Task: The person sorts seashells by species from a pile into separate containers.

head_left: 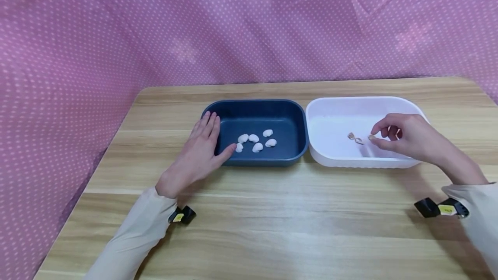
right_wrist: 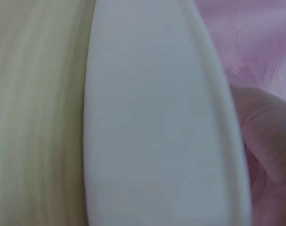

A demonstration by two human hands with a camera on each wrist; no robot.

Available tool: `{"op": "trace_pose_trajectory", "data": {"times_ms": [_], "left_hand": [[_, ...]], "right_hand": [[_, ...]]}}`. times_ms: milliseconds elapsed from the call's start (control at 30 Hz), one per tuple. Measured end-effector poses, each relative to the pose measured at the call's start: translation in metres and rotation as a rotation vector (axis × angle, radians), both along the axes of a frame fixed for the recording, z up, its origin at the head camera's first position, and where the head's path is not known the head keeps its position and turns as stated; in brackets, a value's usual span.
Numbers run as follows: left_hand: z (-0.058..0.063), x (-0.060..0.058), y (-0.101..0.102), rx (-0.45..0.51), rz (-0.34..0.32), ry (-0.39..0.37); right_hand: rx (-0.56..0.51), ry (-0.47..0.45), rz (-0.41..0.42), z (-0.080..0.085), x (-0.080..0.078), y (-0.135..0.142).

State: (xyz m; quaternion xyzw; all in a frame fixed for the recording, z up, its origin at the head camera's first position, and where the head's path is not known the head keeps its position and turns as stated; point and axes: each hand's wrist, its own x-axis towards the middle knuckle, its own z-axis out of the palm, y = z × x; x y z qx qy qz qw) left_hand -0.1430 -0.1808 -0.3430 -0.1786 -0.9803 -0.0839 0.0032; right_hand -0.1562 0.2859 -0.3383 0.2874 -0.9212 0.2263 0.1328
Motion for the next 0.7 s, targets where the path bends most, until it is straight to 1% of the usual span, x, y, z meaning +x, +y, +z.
{"op": "trace_pose_trajectory", "data": {"times_ms": [233,333,467,567,700], "left_hand": [[-0.002,0.000,0.000,-0.001,-0.002,0.005],[-0.002,0.000,0.001,-0.004,0.000,0.010],[-0.003,0.000,0.000,-0.005,-0.003,0.010],[-0.003,0.000,0.000,-0.004,-0.004,0.009],[-0.002,0.000,0.000,-0.004,-0.006,0.009]], "right_hand": [[0.049,-0.073,-0.063,-0.008,-0.009,0.006],[0.086,-0.138,-0.095,-0.009,-0.013,0.006],[0.139,-0.264,-0.136,-0.009,-0.018,0.005],[0.170,-0.332,-0.149,-0.009,-0.021,0.004],[0.190,-0.356,-0.134,-0.012,-0.025,0.003]]}}
